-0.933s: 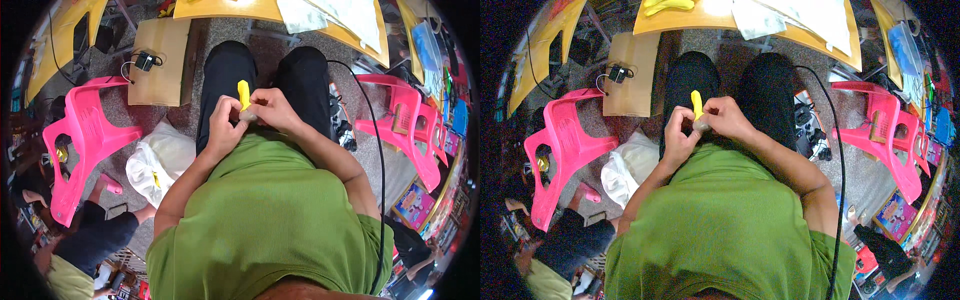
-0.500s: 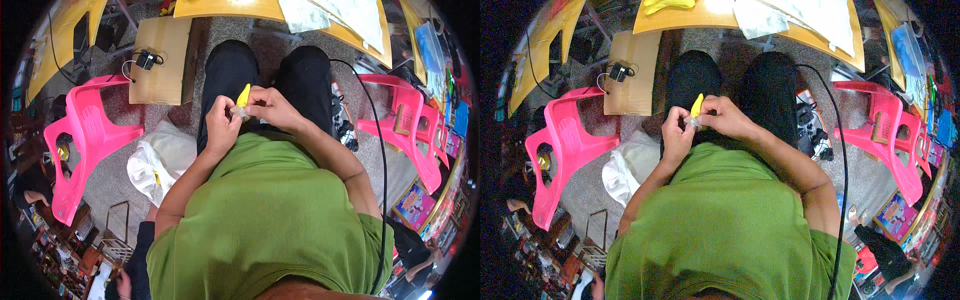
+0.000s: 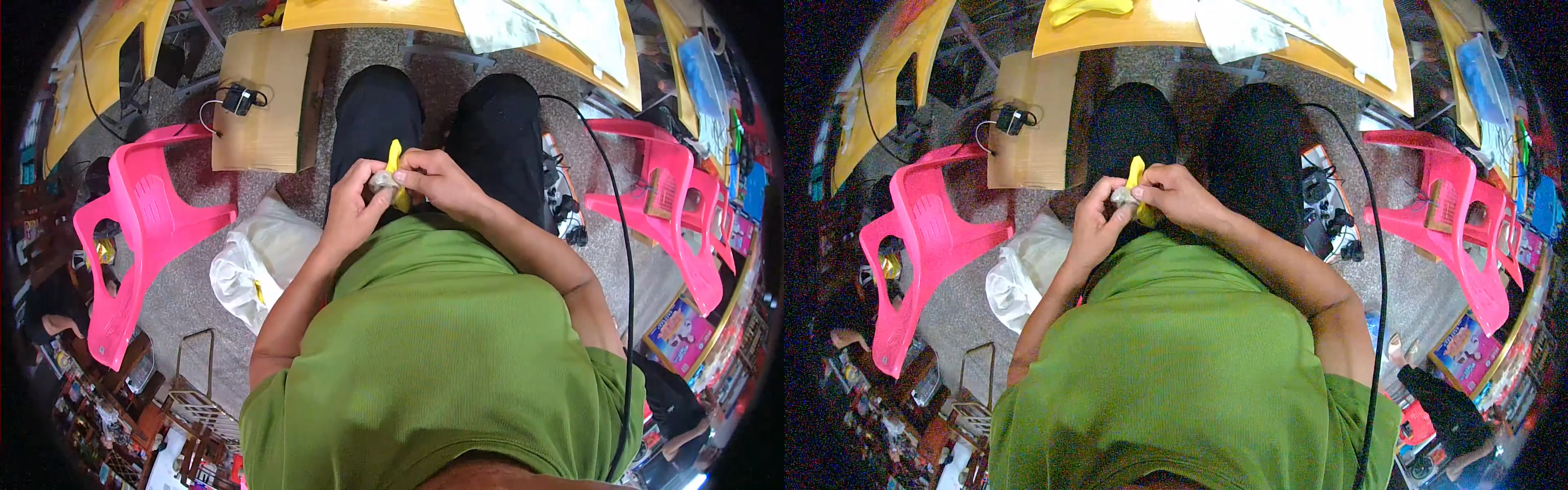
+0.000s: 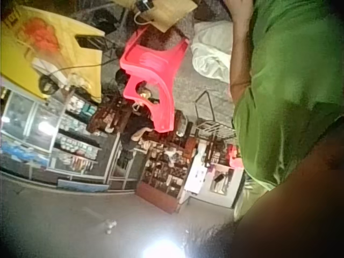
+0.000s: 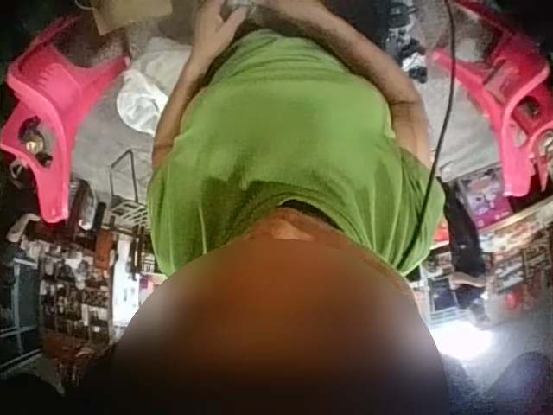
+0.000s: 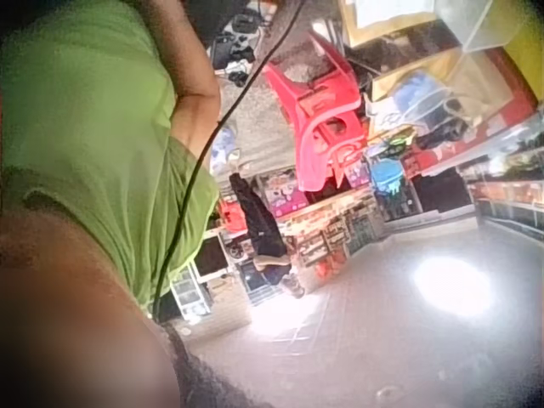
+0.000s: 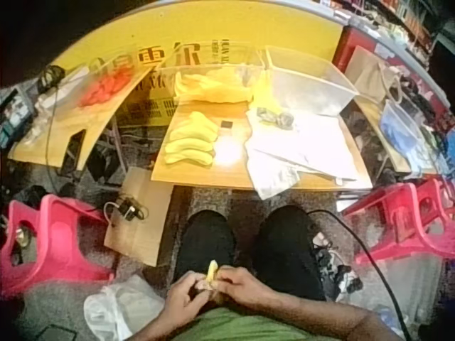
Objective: Assembling small yellow toy components by inserting pieces and securing them.
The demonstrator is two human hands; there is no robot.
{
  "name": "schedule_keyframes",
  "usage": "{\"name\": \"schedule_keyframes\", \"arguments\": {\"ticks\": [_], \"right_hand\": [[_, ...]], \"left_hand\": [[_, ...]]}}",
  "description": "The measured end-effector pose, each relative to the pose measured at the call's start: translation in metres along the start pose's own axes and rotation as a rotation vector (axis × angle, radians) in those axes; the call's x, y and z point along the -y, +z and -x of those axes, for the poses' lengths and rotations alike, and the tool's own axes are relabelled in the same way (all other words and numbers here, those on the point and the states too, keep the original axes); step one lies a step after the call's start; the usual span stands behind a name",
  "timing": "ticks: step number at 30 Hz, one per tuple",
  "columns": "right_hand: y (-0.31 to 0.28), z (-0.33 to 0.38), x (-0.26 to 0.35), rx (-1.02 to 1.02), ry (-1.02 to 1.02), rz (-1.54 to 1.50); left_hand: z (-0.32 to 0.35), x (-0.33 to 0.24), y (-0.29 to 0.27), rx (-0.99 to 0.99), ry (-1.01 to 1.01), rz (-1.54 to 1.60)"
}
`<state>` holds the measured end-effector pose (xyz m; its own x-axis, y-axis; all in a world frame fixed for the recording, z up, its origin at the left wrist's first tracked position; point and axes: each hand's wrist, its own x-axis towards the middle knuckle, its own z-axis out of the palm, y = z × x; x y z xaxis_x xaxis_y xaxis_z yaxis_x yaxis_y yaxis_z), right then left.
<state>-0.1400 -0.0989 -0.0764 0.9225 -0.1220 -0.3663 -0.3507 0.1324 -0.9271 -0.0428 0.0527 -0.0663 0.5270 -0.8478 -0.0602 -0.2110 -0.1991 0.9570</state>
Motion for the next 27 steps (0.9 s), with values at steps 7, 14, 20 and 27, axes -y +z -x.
{"name": "schedule_keyframes", "arguments": {"ticks": [7,14,20,27], "right_hand": [[0.009,0.001,-0.002,-0.148,-0.231,0.332],[0.004,-0.006,-0.016,-0.179,-0.275,0.251],[0.004,-0.003,-0.014,-0.064,-0.039,-0.021],[0.007,-0.004,-0.014,-0.041,-0.035,-0.095]], "left_hand": [[-0.002,-0.001,0.014,-0.241,-0.129,-0.150],[-0.007,-0.004,0.023,-0.339,0.017,-0.449],[-0.006,0.002,-0.013,-0.017,-0.503,0.605],[-0.005,0.003,-0.008,0.001,-0.419,0.384]]}}
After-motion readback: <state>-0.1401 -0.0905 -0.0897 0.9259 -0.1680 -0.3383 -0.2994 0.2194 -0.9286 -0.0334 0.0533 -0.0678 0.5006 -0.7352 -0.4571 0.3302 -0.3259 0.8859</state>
